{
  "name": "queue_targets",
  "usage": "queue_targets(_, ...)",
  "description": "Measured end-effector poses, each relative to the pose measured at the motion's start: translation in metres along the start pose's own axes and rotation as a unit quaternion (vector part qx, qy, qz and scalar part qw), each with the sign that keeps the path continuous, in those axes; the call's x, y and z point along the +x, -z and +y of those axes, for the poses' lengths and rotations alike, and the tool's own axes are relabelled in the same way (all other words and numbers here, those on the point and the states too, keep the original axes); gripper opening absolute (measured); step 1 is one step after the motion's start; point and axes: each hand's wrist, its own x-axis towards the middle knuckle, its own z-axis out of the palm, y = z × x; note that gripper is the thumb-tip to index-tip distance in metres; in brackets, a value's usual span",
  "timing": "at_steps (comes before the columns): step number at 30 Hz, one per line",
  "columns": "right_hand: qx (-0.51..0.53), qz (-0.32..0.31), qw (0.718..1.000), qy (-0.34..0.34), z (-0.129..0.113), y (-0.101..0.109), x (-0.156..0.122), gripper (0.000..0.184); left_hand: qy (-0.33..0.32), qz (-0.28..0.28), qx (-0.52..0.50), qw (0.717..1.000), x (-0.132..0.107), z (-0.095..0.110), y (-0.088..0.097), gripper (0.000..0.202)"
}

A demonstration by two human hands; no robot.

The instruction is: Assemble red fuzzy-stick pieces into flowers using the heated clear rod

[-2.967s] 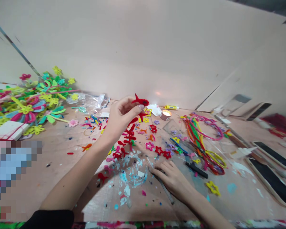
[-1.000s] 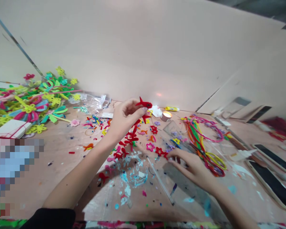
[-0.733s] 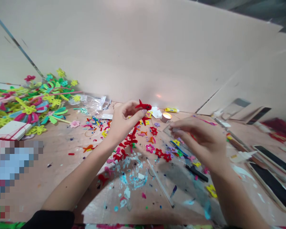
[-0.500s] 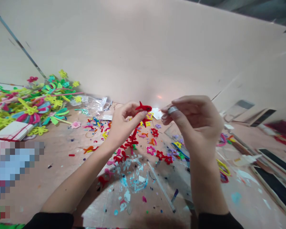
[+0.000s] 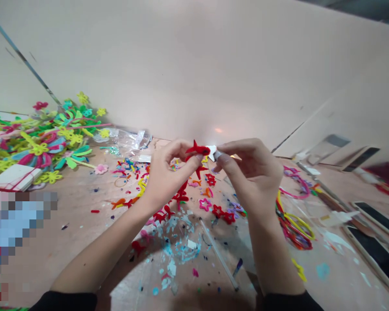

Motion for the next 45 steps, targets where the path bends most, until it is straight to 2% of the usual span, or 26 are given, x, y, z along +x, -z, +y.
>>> queue_targets(17,0.027,0.020,0.999,-0.020,0.004,-0.005,-0.002,0.012,-0.018,0.009,0.018,1.000,-0.001,0.004,0.001,0.005)
queue_targets(24,0.036,0.004,0.999,-0.008,0.006,-0.004,-0.002,0.014,-0.001,0.006,0.015,1.000,-0.001,0.004,0.001,0.004)
queue_targets(32,0.044,-0.003,0.998,-0.033,0.010,-0.002,0.000,0.010,-0.015,0.009,0.008,1.000,0.000,0.004,0.002,0.005)
queue_targets(40,0.026,0.051,0.998,0.002,0.015,-0.003,0.000,0.017,0.066,-0.013,-0.102,0.993,0.005,0.006,0.003,0.004)
queue_targets(45,0.015,0.059,0.998,0.032,0.020,-0.002,-0.002,0.020,0.080,-0.012,-0.150,0.985,0.006,0.005,0.003,0.003)
